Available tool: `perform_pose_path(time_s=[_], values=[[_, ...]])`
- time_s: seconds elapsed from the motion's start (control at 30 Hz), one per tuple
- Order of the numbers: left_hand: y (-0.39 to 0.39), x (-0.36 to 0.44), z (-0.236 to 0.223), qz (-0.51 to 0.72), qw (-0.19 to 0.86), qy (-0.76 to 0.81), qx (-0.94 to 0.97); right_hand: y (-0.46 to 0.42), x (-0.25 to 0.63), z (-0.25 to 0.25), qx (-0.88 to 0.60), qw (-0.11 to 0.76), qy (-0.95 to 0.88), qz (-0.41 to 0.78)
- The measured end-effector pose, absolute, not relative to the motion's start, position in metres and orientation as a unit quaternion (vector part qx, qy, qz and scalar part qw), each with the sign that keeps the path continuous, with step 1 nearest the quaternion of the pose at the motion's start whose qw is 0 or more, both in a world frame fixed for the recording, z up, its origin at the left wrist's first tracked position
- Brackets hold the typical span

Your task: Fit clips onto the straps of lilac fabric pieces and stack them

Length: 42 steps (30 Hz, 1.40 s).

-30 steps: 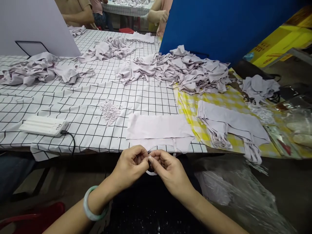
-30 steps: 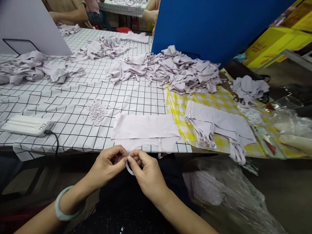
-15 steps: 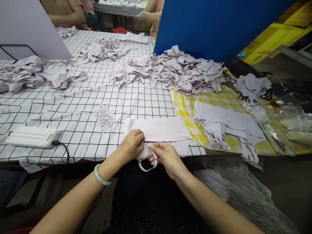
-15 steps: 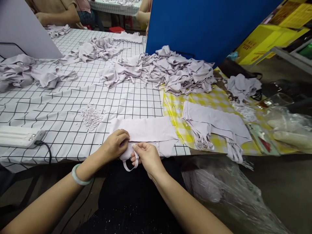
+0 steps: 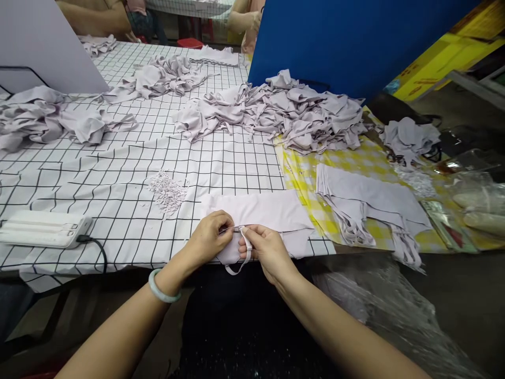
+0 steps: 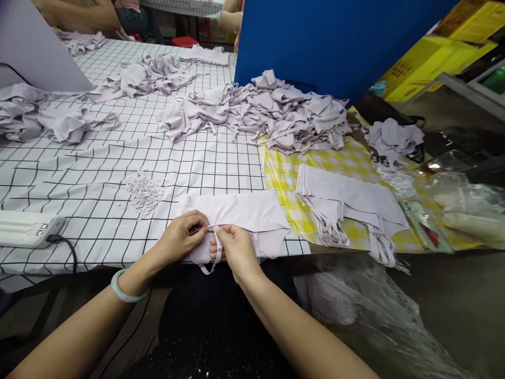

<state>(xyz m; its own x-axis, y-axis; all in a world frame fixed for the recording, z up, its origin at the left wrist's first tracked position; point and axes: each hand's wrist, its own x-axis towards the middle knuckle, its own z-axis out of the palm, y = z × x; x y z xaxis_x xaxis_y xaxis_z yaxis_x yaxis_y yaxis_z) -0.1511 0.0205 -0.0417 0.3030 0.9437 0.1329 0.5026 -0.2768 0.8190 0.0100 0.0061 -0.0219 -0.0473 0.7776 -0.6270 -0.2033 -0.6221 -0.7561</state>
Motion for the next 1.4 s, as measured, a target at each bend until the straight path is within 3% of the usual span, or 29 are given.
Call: perform_pose_path(time_s=[0.53,0.97,1.4], values=[[0.019,-0.149,-0.044,0.333,0.342,0.499,0.723,0.008,0.007,-0.023,-0.593,0.360,-0.249,0.676],[0.018,-0.150,-0.044,0.347,0.341,0.482,0.729,0.018,0.011,-0.016,-0.609,0.306,-0.259,0.684],[0.018,-0.146,-0.043,0.355,0.347,0.507,0.704,0.010,0.009,-0.018,-0.603,0.357,-0.283,0.655]])
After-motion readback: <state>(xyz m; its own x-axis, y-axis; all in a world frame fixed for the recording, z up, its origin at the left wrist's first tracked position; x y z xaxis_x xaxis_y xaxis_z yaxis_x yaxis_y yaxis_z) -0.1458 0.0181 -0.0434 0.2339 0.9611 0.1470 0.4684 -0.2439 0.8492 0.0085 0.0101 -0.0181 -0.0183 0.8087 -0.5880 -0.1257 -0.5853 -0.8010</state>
